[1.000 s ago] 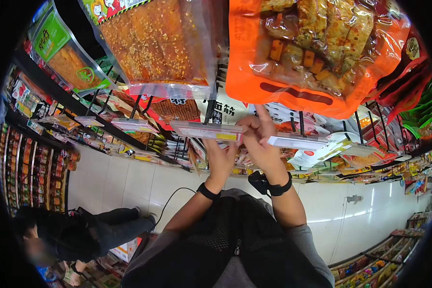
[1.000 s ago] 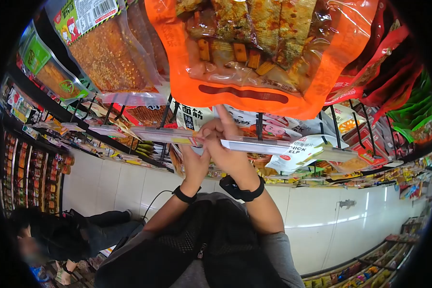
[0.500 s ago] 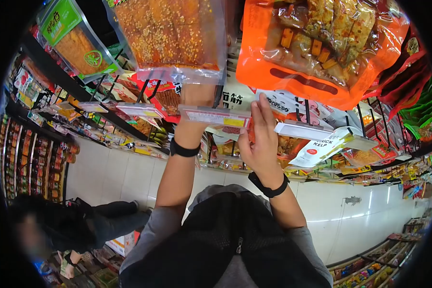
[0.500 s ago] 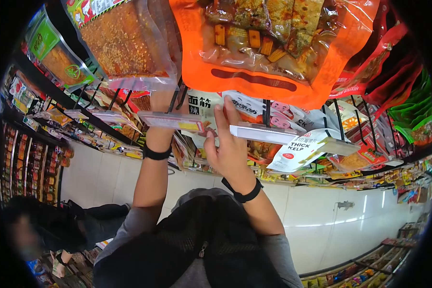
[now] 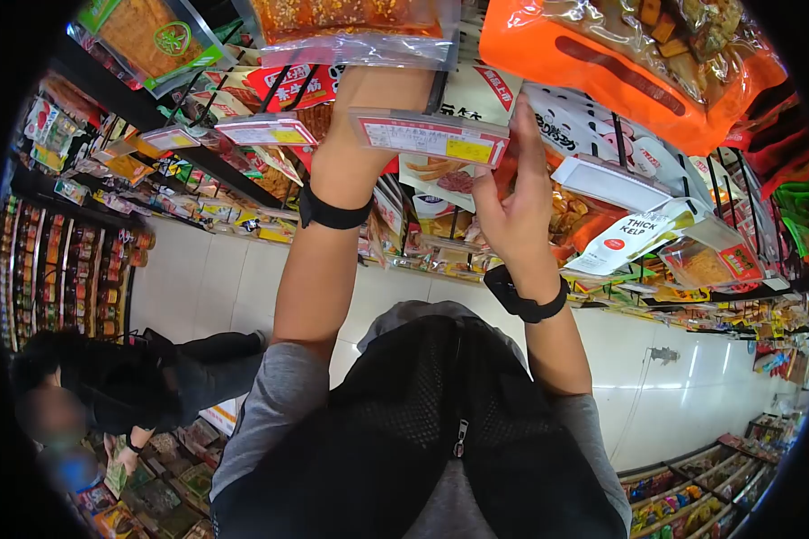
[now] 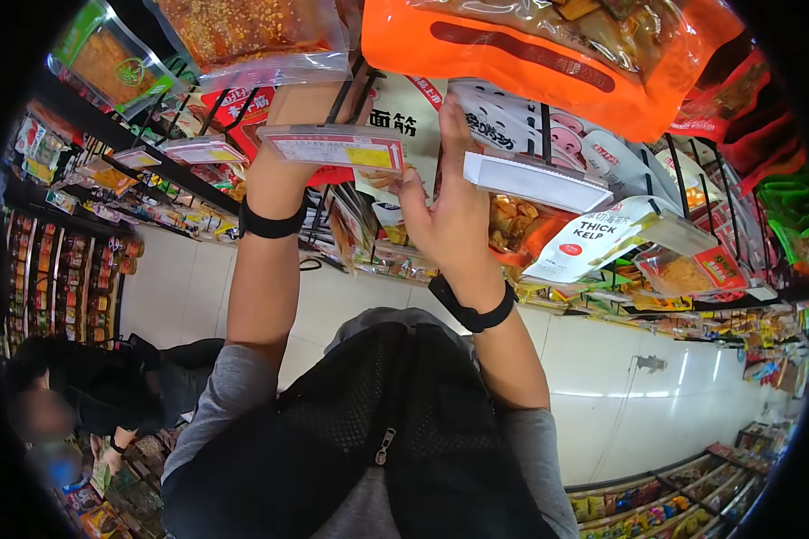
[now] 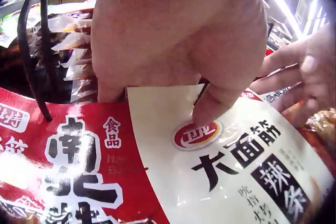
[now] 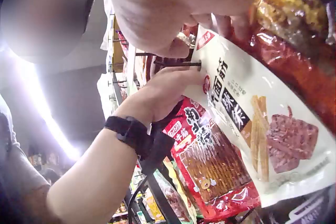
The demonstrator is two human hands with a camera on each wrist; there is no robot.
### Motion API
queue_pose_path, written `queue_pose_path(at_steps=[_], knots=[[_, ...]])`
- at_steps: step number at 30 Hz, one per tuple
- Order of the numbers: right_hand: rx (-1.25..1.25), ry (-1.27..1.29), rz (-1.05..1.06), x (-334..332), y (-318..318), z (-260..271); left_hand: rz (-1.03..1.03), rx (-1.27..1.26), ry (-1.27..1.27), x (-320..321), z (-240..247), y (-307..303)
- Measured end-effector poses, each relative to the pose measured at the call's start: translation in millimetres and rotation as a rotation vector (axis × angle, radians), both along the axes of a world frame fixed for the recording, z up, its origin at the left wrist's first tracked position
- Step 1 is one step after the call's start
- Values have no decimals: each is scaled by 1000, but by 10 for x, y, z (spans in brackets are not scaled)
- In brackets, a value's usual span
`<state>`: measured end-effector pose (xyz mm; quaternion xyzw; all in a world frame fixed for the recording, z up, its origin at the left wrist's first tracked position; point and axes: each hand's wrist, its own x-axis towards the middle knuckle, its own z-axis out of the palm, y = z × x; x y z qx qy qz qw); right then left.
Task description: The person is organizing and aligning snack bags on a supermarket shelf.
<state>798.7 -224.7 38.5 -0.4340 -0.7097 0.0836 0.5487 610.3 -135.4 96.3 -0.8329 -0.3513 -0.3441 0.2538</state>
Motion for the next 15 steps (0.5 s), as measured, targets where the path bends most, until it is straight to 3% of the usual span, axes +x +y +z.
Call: queue_pose_path(at_steps=[6,9,11,13,15], knots=[[-46,298,33,-100,77,-14,-13,18,-19,-36,21,15],[-65,307,86,-82,143,-27,22,-66,-37,-31,117,-155],[-114,322,87,-54,143,-28,-85,-186,-150,-68,116,-232],[-155,336,92,-59,219,-65,-62,-101,-221,-26,48,-286],[2,270,25,-90,343,-92,-49,-16,-294,14,-42,-316]])
